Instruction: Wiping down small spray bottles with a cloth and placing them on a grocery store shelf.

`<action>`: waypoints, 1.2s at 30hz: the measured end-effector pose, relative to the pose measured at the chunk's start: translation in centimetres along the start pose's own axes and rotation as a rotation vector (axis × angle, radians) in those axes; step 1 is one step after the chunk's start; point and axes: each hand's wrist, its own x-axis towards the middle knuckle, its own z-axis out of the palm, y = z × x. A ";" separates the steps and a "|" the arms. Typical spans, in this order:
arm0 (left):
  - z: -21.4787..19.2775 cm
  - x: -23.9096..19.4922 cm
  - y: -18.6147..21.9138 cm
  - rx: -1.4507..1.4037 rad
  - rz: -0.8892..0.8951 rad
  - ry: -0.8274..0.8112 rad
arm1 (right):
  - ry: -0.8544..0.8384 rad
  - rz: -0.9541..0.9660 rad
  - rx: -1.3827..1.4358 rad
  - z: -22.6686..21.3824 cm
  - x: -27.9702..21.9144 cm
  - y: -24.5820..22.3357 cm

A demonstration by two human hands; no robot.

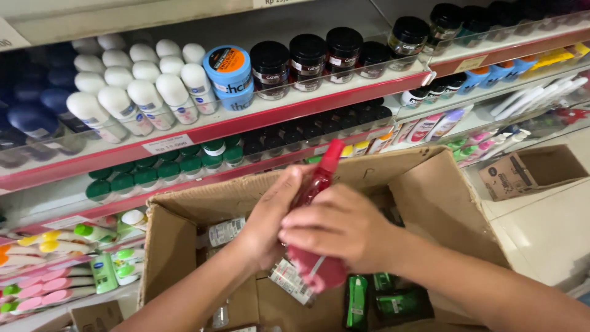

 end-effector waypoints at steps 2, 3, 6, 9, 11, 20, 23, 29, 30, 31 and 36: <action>0.8 -0.1 1.0 0.015 -0.027 -0.056 | 0.095 0.019 0.030 -1.2 0.5 0.9; 0.7 -0.2 1.1 0.015 -0.026 -0.050 | 0.095 0.016 0.034 -1.6 0.7 0.9; 0.7 -0.3 1.1 -0.114 -0.013 -0.140 | 0.117 0.175 0.000 -2.3 0.9 0.8; 1.0 -0.7 1.1 -0.101 0.025 -0.184 | 0.161 0.307 -0.009 -2.1 0.6 0.4; 1.2 -0.9 1.3 -0.091 0.015 -0.165 | 0.154 0.296 0.053 -1.8 0.6 -0.2; 1.6 -0.9 1.7 0.062 0.041 -0.260 | 0.204 0.430 0.123 -3.3 0.7 1.3; 2.3 -1.2 2.4 -0.023 0.000 -0.219 | 0.323 0.429 0.025 -3.0 0.0 2.0; -0.6 -0.3 -0.4 -0.385 0.102 -0.317 | 0.151 0.431 0.400 0.4 -0.9 0.0; 0.1 -0.4 0.3 -0.385 0.102 -0.315 | 0.151 0.430 0.402 0.3 -0.5 -0.1; 0.9 -0.5 1.0 -0.293 0.027 -0.103 | 0.113 0.232 0.213 0.2 -0.1 -0.2; 1.6 -0.7 1.2 -0.300 -0.055 0.072 | 0.108 0.062 0.100 -0.3 0.3 1.9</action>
